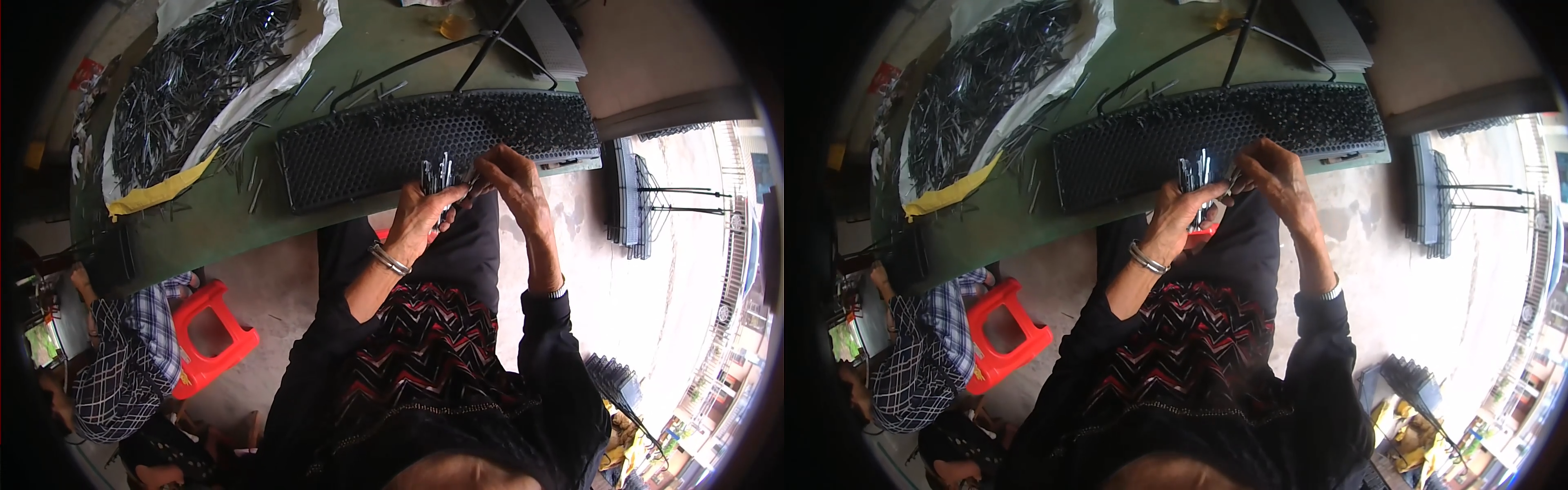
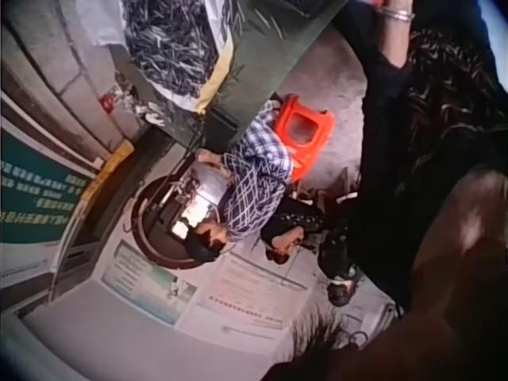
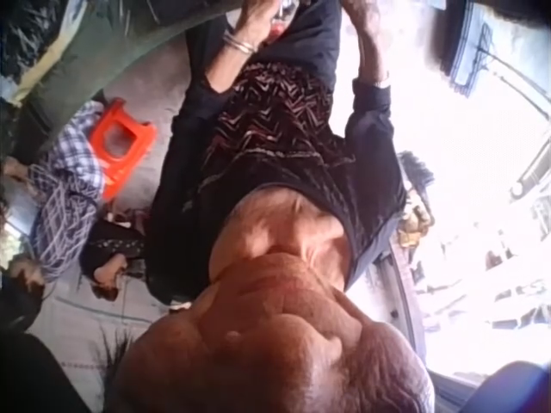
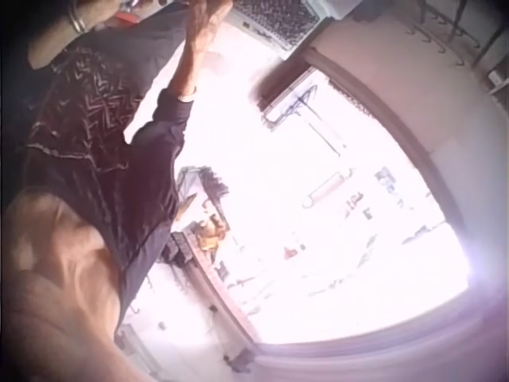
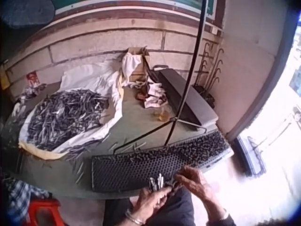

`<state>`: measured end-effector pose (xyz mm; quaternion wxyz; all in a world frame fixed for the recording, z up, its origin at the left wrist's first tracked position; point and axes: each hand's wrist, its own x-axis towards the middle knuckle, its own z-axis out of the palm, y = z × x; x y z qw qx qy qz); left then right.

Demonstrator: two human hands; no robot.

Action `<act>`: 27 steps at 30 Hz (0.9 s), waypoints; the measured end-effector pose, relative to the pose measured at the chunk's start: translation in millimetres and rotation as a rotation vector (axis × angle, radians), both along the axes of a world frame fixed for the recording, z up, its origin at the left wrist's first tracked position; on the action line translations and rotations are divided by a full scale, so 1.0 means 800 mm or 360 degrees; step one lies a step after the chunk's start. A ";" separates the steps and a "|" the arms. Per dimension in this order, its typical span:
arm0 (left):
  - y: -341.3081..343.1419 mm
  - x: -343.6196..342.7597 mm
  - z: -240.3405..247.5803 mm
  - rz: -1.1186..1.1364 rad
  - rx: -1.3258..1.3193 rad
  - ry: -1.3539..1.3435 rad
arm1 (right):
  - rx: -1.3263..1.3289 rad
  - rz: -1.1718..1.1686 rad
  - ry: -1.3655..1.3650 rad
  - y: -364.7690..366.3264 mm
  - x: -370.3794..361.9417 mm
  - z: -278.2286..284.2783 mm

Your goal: Insert small metal pins into the holes of a perforated mesh grid on a workbench.

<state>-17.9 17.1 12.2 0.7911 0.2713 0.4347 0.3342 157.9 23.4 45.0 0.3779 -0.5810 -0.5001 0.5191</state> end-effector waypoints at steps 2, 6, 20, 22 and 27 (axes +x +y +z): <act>0.000 -0.002 0.002 -0.0007 -0.0019 0.0029 | -0.0014 0.0015 0.0020 -0.002 0.000 -0.001; -0.002 -0.003 0.006 -0.0012 -0.0038 0.0016 | 0.0038 -0.0037 0.0111 -0.005 -0.005 0.001; -0.010 -0.009 0.006 -0.0105 -0.0053 0.0069 | 0.0081 0.0042 0.0194 -0.013 0.004 0.000; -0.009 -0.010 0.004 -0.0126 -0.0035 0.0076 | 0.0055 0.0056 0.0185 -0.011 0.005 0.001; -0.008 -0.008 -0.001 -0.0126 0.0061 0.0109 | -0.0023 0.0080 0.0137 -0.007 0.007 0.008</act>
